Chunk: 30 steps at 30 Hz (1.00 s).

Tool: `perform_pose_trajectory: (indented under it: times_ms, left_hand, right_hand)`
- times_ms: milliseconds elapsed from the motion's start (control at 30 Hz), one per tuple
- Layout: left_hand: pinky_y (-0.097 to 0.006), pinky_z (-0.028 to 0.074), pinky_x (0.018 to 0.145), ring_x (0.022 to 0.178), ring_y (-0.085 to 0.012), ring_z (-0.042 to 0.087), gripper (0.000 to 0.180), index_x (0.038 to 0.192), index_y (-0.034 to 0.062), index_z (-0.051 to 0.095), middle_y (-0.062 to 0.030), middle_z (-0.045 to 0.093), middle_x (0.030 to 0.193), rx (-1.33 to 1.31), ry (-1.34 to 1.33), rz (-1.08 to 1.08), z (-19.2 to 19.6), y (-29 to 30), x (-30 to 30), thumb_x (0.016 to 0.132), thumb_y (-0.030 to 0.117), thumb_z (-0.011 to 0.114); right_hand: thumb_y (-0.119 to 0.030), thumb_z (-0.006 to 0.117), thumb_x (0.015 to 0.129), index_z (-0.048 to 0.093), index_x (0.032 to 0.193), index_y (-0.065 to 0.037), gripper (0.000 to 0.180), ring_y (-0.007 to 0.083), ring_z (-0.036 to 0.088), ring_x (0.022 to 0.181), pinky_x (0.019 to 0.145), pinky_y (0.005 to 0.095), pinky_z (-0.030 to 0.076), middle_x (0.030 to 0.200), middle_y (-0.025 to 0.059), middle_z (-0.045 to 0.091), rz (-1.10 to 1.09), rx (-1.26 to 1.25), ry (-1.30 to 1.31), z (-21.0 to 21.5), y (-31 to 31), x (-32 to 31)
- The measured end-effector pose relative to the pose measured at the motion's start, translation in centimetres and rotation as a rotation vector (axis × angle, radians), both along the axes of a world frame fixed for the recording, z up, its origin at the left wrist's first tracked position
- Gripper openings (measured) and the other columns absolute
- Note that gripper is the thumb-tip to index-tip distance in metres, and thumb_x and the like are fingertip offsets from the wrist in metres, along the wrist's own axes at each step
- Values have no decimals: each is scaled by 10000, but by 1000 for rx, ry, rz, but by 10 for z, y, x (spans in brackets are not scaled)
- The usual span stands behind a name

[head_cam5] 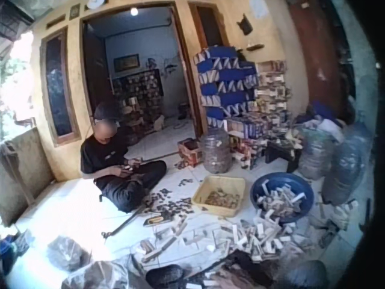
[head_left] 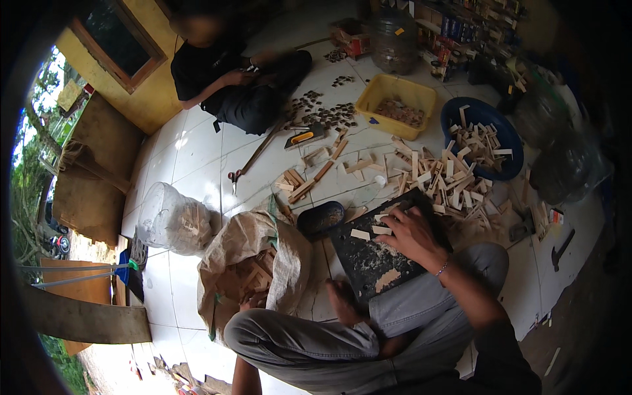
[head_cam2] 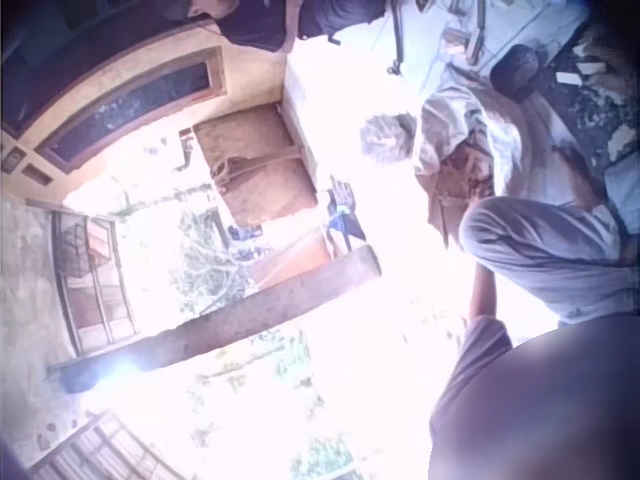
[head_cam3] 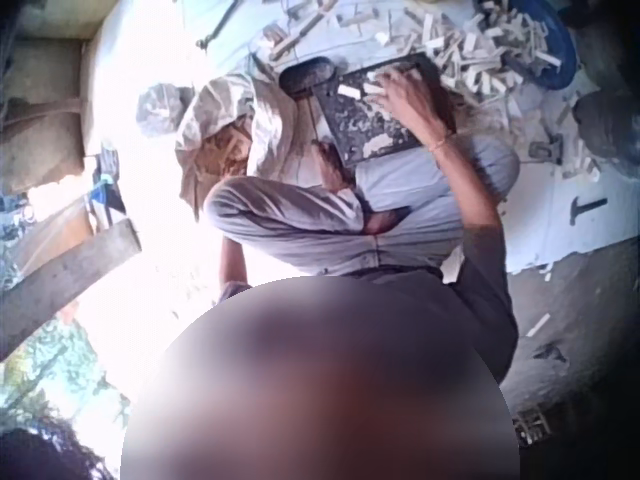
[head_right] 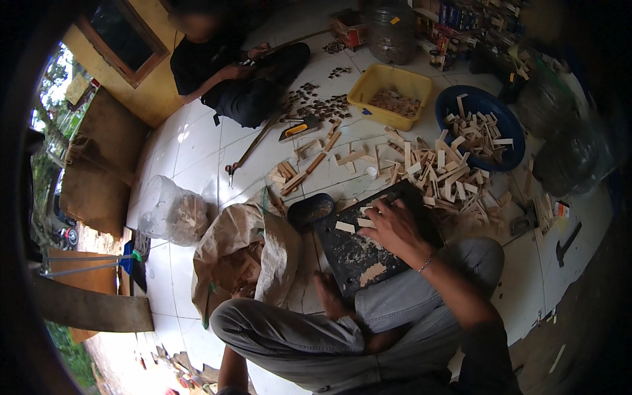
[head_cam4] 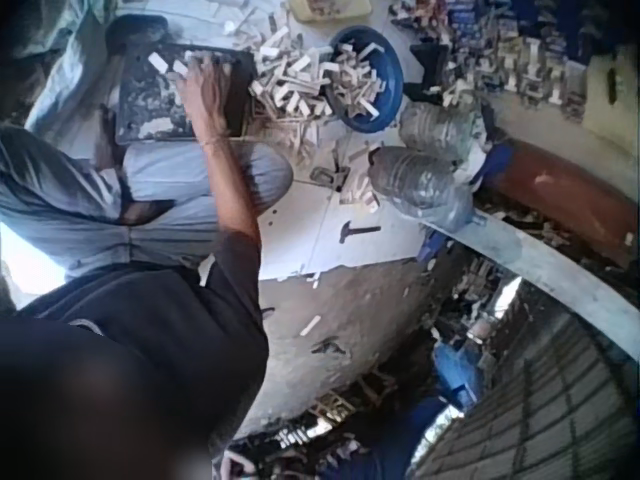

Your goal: The person sits on the floor and uses a hammer and chisel to carve small rectangular wooden blocks. They repeatedly position the chisel on the wood and strike it with the hammer to shape the pieces, occasionally inspecting the carved edges.

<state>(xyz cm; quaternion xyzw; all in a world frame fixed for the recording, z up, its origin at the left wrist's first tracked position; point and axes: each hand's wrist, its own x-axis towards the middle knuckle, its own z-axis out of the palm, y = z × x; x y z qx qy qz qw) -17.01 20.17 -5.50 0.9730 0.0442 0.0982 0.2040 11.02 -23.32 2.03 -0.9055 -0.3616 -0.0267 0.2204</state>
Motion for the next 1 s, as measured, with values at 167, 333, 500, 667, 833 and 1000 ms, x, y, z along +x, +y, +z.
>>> perform_pose_trajectory:
  times_ms: [167, 333, 500, 667, 833, 1000]
  left_hand:
    - [-318, 570, 845, 996, -168, 713, 381, 1230, 11, 720, -104, 762, 1120, -187, 331, 162, 14, 33, -1, 853, 57, 757]
    - [-343, 577, 869, 1039, -244, 750, 315, 1216, 40, 732, -144, 762, 1162, -456, 149, 272, 80, 43, 45, 906, 97, 742]
    - [-389, 574, 882, 1021, -321, 736, 294, 1221, 68, 727, -137, 758, 1142, -101, 91, -40, 176, -32, 132, 931, 119, 733]
    - [-426, 558, 930, 1119, -314, 687, 302, 1227, 108, 725, -101, 722, 1231, 200, 48, -478, 141, -152, 197, 929, 143, 692]
    - [-424, 524, 1029, 1263, -300, 621, 460, 1355, 125, 655, -88, 647, 1397, 197, -70, -625, 63, -198, 225, 899, 75, 619]
    - [-429, 517, 1027, 1225, -338, 627, 472, 1376, 119, 639, -101, 663, 1366, 255, -57, -591, 38, -191, 224, 910, 52, 631]
  right_hand:
    - [-330, 873, 765, 655, 1298, -34, 647, 281, 604, 1151, 1028, 446, 396, 1253, 118, 608, -17, -131, -22, -11, 15, 12]
    - [-299, 895, 738, 662, 1265, -47, 628, 279, 606, 1135, 1008, 446, 405, 1228, 98, 608, 12, -84, 82, -21, 3, 25]
    - [-249, 853, 791, 715, 1085, -72, 370, 238, 611, 1125, 973, 424, 424, 1170, 54, 644, 26, 54, 9, -21, -4, 21]
    - [-227, 798, 848, 718, 981, -92, 205, 212, 618, 1112, 953, 394, 438, 1047, 29, 677, 44, -6, -51, -24, 0, 15]
    - [-190, 773, 872, 691, 936, -98, 138, 212, 653, 1057, 954, 397, 440, 994, 30, 692, 47, 36, 87, -28, 0, 14]
    - [-214, 780, 900, 657, 1038, -59, 241, 310, 730, 800, 711, 421, 554, 848, 117, 729, -27, 365, 173, -23, -2, 16]
